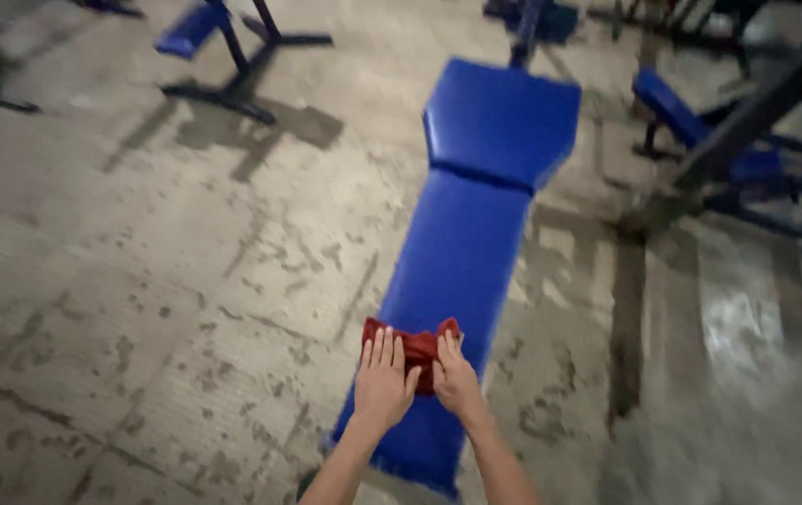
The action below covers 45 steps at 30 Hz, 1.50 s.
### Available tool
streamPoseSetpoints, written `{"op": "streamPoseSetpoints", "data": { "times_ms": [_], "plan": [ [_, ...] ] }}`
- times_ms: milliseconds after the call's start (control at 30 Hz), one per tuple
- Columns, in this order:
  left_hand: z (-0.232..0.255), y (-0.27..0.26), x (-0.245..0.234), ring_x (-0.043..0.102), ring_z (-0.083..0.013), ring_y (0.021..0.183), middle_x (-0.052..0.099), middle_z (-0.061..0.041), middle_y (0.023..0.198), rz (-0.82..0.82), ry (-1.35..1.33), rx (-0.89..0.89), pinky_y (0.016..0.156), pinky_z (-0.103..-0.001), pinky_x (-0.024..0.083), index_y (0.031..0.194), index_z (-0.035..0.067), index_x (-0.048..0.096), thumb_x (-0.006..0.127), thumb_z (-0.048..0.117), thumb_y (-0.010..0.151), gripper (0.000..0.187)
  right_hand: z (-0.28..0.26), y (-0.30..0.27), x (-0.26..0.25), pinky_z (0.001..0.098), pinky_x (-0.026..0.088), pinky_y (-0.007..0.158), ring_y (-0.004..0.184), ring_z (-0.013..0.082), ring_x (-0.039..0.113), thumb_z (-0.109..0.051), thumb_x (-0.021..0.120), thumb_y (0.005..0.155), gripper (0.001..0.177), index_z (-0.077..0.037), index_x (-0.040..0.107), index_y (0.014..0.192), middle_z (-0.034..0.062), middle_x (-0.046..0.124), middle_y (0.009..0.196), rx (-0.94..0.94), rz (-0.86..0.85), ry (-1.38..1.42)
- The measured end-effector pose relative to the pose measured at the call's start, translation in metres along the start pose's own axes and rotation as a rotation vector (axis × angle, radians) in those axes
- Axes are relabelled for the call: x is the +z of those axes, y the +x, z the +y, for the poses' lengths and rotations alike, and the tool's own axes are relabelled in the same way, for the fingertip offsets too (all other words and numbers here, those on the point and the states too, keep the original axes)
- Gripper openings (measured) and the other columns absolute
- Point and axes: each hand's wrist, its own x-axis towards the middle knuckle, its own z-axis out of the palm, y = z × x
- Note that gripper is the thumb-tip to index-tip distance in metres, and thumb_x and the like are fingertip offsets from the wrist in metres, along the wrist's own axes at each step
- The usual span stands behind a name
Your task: Wiping down several gym benches and an exercise bike with a red cloth.
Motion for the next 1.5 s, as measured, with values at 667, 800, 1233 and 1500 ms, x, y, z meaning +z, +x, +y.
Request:
{"op": "streamPoseSetpoints", "data": {
  "times_ms": [667,800,1233,1500],
  "plan": [
    [-0.323,0.031,-0.231,0.028,-0.0409,0.149,0.037,-0.03,0.156,0.114,0.038,-0.018,0.123,-0.052,0.017,0.145,-0.01,0.044,0.059,0.042,0.094,0.075,-0.231,0.216,0.215,0.0358,0.027,0.122,0.15,0.0317,0.038,-0.011,0.054,0.097,0.053,0.007,0.047,0.146,0.0257,0.043,0.157,-0.019,-0.013,0.379],
    [-0.366,0.048,-0.252,0.028,-0.0408,0.149,0.036,-0.03,0.158,0.165,0.032,-0.032,0.123,-0.051,0.018,0.144,-0.011,0.045,0.062,0.04,0.092,0.075,-0.255,0.262,0.251,0.0342,0.029,0.122,0.149,0.0298,0.041,-0.012,0.054,0.098,0.051,0.007,0.049,0.146,0.0248,0.046,0.156,-0.061,-0.003,0.392],
    [-0.497,0.208,-0.253,0.029,-0.0415,0.15,0.039,-0.03,0.155,0.219,0.075,-0.011,0.124,-0.051,0.02,0.144,-0.011,0.046,0.064,0.039,0.092,0.075,-0.266,0.47,0.301,0.0328,0.034,0.119,0.147,0.0271,0.047,-0.014,0.052,0.098,0.051,0.001,0.049,0.147,0.0203,0.053,0.153,0.009,-0.163,0.453],
    [-0.57,0.371,-0.273,0.029,-0.0418,0.149,0.037,-0.03,0.156,0.255,0.058,-0.06,0.122,-0.051,0.02,0.145,-0.01,0.043,0.069,0.035,0.086,0.079,-0.269,0.682,0.304,0.0325,0.03,0.121,0.148,0.0273,0.045,-0.01,0.054,0.096,0.051,0.004,0.052,0.145,0.0196,0.051,0.155,-0.116,-0.238,0.528]
  ]
}}
